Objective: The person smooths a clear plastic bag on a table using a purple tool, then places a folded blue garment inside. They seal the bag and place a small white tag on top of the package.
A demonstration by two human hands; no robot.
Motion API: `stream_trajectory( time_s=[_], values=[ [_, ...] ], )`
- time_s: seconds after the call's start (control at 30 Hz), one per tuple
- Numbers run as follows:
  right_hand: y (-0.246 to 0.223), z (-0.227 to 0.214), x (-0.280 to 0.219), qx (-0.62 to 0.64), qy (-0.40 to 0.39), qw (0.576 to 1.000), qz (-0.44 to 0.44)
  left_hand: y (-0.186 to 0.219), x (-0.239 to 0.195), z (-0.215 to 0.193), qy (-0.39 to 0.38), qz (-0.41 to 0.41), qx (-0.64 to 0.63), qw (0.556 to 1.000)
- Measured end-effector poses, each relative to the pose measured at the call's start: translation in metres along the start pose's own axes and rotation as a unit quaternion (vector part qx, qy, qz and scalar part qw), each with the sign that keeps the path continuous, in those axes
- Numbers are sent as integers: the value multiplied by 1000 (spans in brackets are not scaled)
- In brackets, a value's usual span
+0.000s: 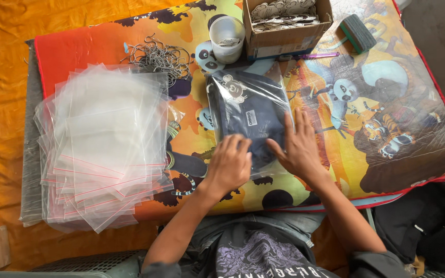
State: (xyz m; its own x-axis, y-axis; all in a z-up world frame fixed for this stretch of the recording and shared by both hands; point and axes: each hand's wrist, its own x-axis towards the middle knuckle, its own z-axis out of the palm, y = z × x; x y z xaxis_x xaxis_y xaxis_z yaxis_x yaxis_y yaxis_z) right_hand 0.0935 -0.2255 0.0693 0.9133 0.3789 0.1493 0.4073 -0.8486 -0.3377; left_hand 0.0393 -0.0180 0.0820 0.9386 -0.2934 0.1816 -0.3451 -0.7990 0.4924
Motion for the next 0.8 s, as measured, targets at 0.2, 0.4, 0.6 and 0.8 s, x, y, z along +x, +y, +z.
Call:
stream_trajectory(
  time_s=[0.2,0.4,0.6,0.8],
  values=[
    [12,77,7,-68,-21,997,-39,-47,48,78,47,34,93,994],
    [5,65,8,-36,-45,998,-23,-82,93,47,-24,-63,114,991],
    [12,76,10,-48,-17,998,25,-124,100,71,65,-77,139,985],
    [-4,44,44,-99,5,994,36,-133,107,89,100,-52,167,980]
  ],
)
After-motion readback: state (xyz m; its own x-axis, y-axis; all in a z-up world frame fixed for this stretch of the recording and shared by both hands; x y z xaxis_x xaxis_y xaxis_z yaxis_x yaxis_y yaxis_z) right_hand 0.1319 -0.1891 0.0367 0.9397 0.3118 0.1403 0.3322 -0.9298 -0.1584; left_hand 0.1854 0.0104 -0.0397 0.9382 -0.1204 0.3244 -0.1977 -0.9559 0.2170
